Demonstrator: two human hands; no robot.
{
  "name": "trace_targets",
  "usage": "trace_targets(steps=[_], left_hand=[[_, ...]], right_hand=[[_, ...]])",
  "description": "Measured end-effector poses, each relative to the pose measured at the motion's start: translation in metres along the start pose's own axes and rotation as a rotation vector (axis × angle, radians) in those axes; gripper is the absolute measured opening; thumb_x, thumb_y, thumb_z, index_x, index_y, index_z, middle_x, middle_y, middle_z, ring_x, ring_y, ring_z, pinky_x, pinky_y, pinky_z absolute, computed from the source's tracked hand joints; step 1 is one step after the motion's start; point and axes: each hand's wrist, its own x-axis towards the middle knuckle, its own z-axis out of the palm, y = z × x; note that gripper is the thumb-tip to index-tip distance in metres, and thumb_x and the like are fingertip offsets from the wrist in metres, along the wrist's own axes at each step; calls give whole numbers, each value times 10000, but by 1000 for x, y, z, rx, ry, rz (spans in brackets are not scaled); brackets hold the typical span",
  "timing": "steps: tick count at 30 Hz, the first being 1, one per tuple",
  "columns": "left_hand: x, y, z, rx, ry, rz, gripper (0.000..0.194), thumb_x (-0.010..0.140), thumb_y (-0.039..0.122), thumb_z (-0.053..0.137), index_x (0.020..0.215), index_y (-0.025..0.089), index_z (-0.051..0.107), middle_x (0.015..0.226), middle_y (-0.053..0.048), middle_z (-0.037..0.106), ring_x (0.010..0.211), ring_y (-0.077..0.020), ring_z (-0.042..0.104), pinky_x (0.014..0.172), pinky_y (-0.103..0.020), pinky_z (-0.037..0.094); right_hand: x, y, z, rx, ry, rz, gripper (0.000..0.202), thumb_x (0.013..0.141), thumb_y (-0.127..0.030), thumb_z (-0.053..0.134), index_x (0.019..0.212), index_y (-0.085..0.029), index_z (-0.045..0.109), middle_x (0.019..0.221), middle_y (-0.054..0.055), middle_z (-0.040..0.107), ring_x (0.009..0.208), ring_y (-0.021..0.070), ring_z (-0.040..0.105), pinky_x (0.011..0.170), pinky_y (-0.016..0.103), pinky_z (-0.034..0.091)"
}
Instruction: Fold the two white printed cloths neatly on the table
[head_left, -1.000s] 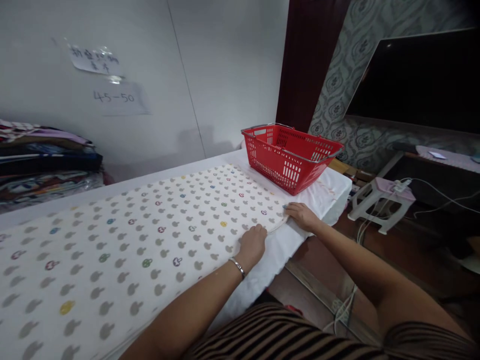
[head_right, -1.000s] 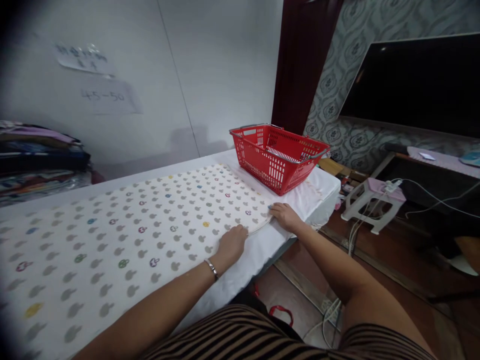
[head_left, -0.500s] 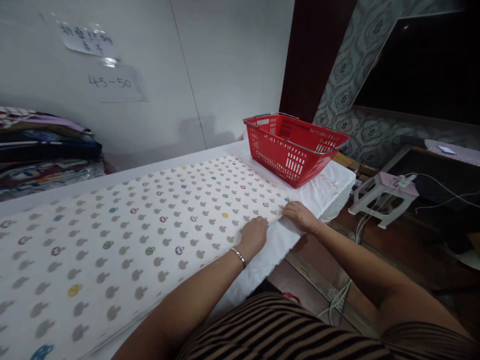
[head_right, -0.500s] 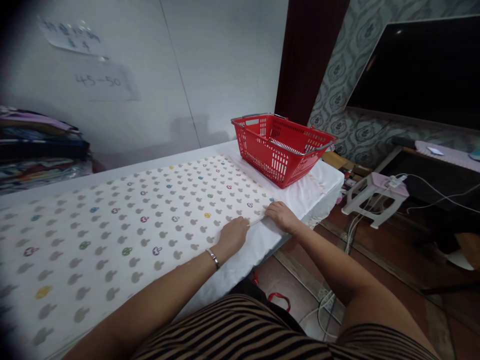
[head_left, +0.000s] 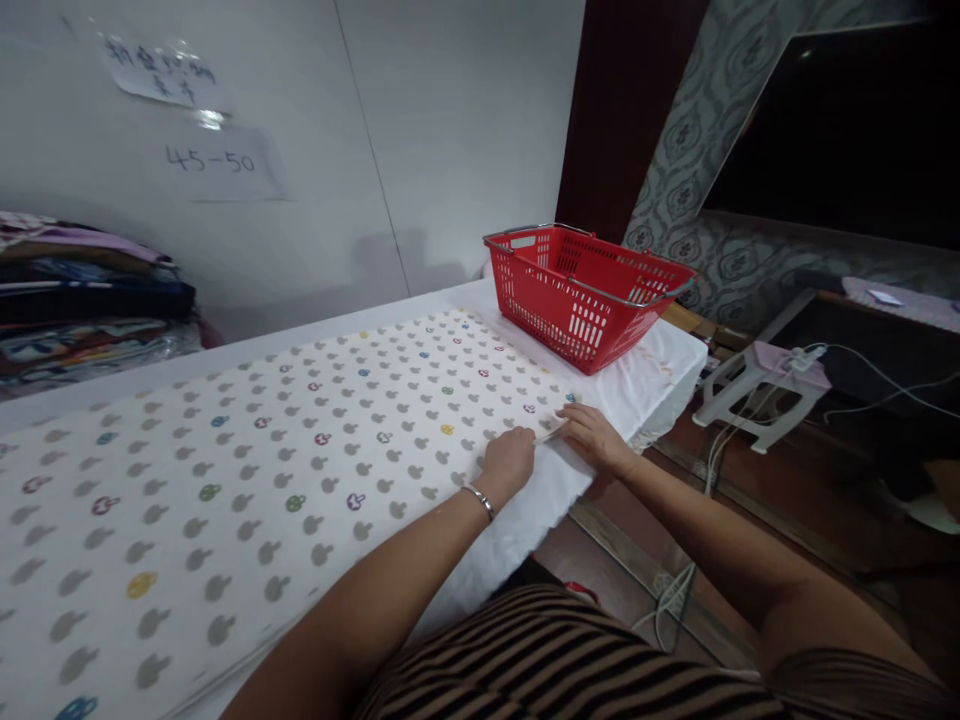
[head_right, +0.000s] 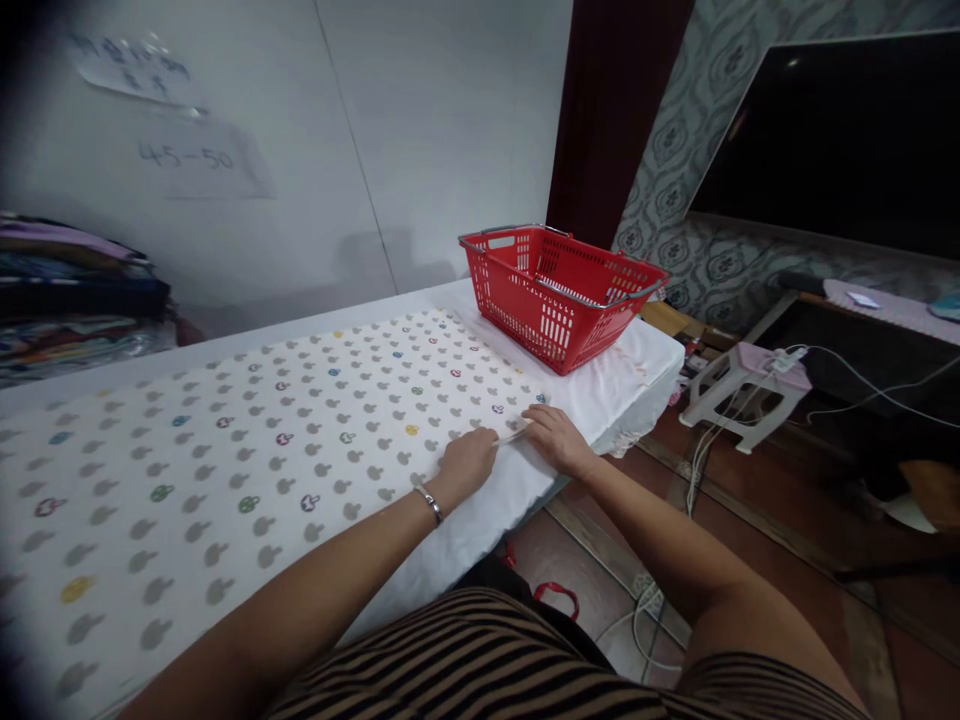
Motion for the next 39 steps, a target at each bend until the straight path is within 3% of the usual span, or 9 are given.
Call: trace_targets(steps=[12,21,27,34,39], left_hand=[[-3,0,2,-8,49,30,217,916,193,363,1008,178,560,981,-66,614,895,-207,597,708,-314,458],[-3,6,0,25,-11,103,224,920,270,414,1083,225,561,1036,-62,560,927,-203,572,730,-310,455],[1,8,10,101,37,149,218,922,279,427,1035,172,580,1013,-84,568,897,-216,572,697,-322,468],[6,15,13,201,79,265,191,894,92,405,995,117,565,978,-111,576,908,-227,571,692,-328,474],[10,15,16,230,69,306,182,884,74,415,974,104,570,951,-118,584,881,-227,590,676,-324,476]], right_hand=[[8,1,6,19,-29,-13,178,914,-212,484,940,-199,660,1200,109,600,1230,260,455,954,470,428],[0,10,-2,15,-42,-55,231,940,-228,440,1011,-204,658,1190,83,620,1230,246,455,958,440,422],[6,10,-6,19,-52,-114,221,943,-234,435,897,-188,646,969,71,670,1035,215,560,891,385,440],[4,7,-1,-32,-155,-9,240,928,-219,431,769,-168,604,744,62,614,754,181,553,752,324,427],[1,10,1,56,-167,33,153,845,-140,470,897,-154,613,840,86,629,825,203,561,773,338,449]])
